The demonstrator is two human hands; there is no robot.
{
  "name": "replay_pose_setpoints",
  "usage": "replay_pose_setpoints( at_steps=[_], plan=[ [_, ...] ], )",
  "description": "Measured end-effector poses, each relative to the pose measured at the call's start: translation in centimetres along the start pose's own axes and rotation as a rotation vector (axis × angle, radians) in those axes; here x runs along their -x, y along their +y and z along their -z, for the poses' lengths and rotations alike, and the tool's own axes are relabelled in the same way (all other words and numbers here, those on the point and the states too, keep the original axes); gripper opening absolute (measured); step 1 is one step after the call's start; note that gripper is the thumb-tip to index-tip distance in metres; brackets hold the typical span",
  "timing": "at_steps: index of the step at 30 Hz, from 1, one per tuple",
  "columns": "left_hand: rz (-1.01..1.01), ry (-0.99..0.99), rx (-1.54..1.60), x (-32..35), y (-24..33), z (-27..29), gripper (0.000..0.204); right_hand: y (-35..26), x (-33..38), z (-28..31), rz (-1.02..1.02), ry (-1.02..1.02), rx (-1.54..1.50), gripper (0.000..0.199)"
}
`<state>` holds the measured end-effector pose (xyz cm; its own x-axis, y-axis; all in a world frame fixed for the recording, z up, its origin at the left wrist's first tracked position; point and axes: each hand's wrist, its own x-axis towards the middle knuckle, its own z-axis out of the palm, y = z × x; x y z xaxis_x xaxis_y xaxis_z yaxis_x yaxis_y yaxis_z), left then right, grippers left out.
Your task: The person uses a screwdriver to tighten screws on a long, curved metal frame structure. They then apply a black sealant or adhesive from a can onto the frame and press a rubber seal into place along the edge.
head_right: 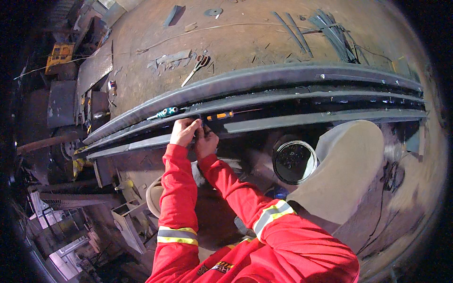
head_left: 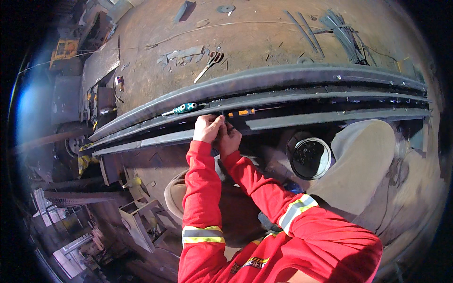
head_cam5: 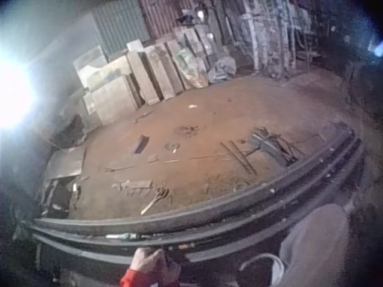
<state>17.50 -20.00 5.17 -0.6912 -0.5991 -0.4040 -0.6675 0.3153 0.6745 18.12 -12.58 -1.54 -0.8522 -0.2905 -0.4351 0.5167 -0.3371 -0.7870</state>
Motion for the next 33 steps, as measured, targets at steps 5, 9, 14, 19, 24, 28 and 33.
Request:
replay_pose_setpoints(
  at_steps=[5,9,14,19,24,28,33],
  plan=[
    [0.039,0.088,0.13,0.0,0.0,-0.7,0.025,0.5,0.1,0.4,0.031,-0.022,0.142,0.033],
    [0.033,0.14,0.225,-0.1,-0.2,-1.0,0.023,1.0,0.2,-0.2,0.169,0.036,0.236,0.036],
    [0.16,0.094,0.276,-0.1,0.2,-0.7,0.022,0.0,0.9,0.2,0.181,0.058,0.367,0.028],
    [0.139,0.134,0.212,0.0,0.6,-0.9,0.024,-0.8,0.5,0.2,0.172,0.143,0.208,0.032],
    [0.101,0.24,0.067,-0.5,-1.2,-1.4,0.029,1.0,0.0,0.5,0.161,0.108,0.28,0.028],
    [0.082,0.338,-0.056,0.1,0.4,-2.0,0.035,1.3,-1.0,1.1,0.161,-0.017,0.194,0.025],
    [-0.082,0.557,-0.436,0.4,0.5,-2.7,0.039,-0.3,-0.5,1.0,-0.031,-0.131,-0.162,0.019]
  ],
)
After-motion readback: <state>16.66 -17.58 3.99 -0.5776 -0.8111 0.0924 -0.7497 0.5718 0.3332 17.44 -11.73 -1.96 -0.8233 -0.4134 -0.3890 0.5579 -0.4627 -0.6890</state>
